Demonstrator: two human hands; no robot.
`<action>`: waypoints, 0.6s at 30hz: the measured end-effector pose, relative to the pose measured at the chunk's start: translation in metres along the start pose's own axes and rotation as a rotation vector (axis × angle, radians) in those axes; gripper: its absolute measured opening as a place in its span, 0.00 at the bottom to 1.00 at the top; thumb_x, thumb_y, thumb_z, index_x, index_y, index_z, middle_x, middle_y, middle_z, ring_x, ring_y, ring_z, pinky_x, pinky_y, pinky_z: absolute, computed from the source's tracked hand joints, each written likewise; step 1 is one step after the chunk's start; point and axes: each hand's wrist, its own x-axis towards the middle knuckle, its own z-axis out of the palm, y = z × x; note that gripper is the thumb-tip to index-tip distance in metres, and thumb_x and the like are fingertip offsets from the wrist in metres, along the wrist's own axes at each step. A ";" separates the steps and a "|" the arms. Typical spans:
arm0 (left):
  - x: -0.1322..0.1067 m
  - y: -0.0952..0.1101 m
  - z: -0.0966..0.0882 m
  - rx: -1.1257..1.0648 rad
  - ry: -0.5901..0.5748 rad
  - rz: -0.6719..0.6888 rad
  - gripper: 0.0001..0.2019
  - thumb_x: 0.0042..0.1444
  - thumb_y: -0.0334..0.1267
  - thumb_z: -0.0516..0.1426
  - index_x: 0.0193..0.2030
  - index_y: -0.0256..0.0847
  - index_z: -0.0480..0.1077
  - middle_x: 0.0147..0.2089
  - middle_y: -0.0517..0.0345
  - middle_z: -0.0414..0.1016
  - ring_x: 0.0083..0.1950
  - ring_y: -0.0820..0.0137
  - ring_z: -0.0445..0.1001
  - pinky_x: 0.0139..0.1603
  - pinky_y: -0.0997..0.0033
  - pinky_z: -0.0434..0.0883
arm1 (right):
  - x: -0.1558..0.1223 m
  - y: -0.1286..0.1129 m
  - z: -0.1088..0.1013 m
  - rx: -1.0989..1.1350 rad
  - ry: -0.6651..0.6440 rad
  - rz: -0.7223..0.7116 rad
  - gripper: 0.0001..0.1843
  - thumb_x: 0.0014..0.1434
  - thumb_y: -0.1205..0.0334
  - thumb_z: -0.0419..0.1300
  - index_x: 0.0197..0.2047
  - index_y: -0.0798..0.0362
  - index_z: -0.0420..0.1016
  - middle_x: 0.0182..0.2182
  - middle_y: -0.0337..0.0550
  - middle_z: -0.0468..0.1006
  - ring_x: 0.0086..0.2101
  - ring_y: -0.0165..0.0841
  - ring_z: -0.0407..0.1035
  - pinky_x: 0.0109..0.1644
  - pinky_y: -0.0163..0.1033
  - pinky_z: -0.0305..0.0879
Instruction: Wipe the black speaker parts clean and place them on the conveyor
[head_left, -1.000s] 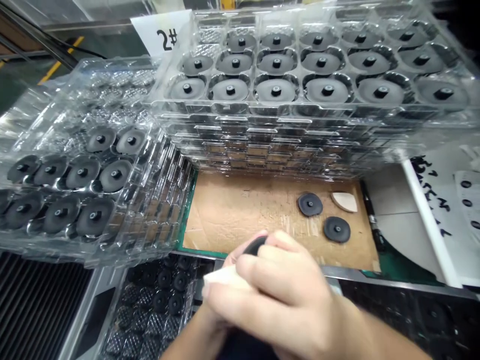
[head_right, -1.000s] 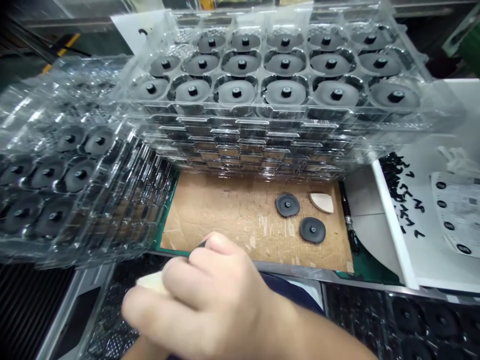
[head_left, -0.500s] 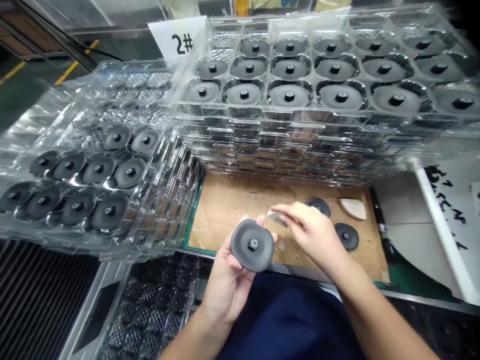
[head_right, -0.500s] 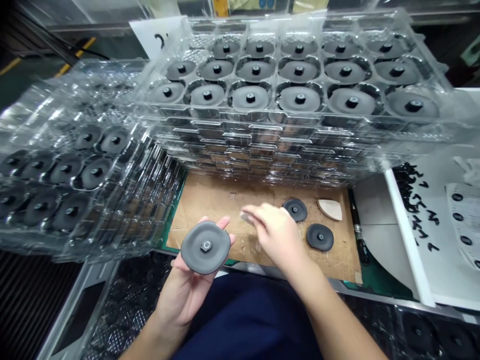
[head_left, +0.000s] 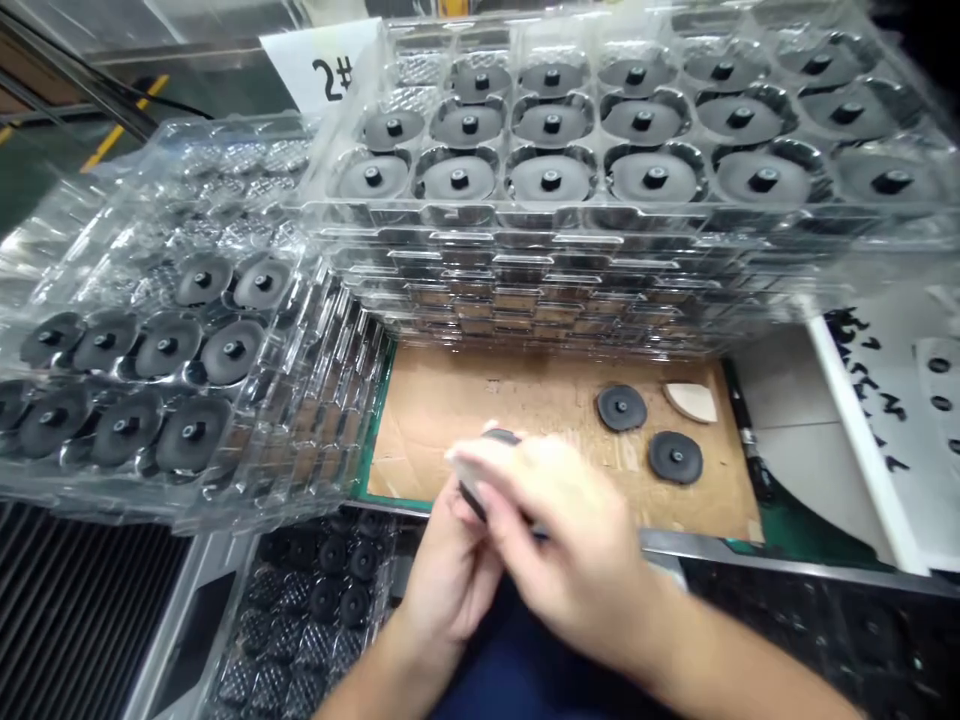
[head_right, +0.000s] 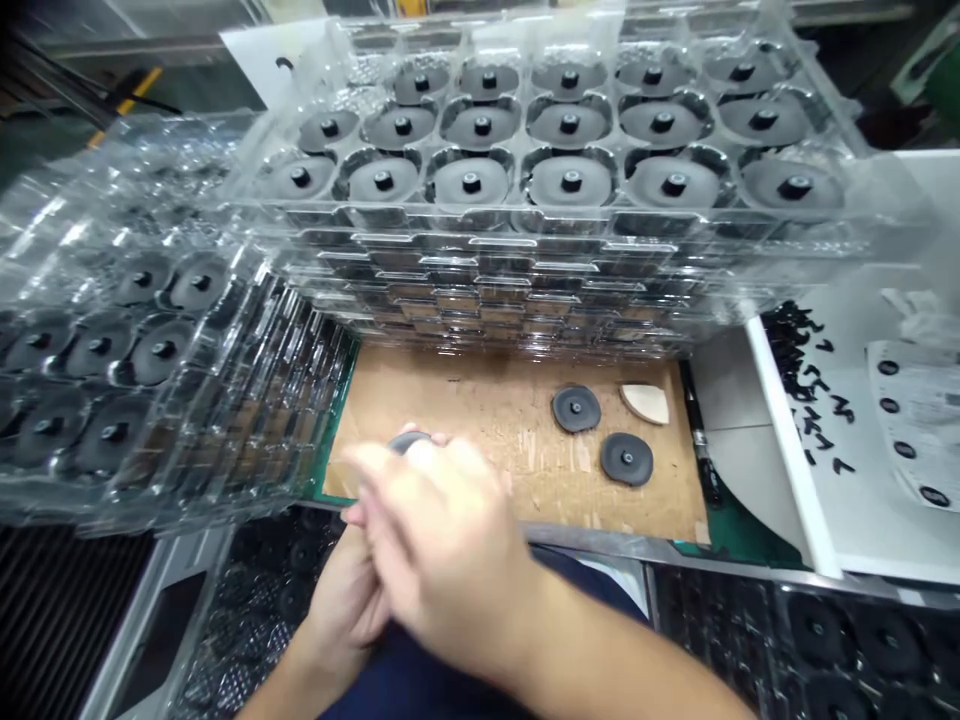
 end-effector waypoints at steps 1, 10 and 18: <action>0.001 0.000 -0.002 0.002 0.024 -0.005 0.26 0.47 0.46 0.64 0.54 0.45 0.69 0.54 0.52 0.74 0.55 0.62 0.72 0.57 0.66 0.68 | 0.002 -0.006 0.001 0.025 -0.105 -0.027 0.12 0.62 0.69 0.51 0.45 0.57 0.75 0.37 0.46 0.80 0.36 0.34 0.73 0.40 0.39 0.69; 0.000 0.008 0.007 0.040 -0.050 -0.019 0.24 0.42 0.39 0.67 0.48 0.43 0.72 0.48 0.55 0.77 0.52 0.62 0.73 0.57 0.67 0.67 | 0.005 -0.005 0.001 0.057 -0.128 -0.148 0.12 0.62 0.72 0.51 0.43 0.62 0.74 0.31 0.45 0.78 0.32 0.32 0.68 0.37 0.37 0.63; 0.001 0.006 0.005 -0.026 -0.087 -0.096 0.29 0.38 0.42 0.69 0.50 0.46 0.72 0.51 0.57 0.76 0.54 0.63 0.72 0.55 0.70 0.69 | -0.001 0.000 -0.022 -0.236 -0.157 -0.049 0.12 0.63 0.69 0.52 0.43 0.56 0.77 0.26 0.42 0.74 0.26 0.30 0.63 0.32 0.36 0.57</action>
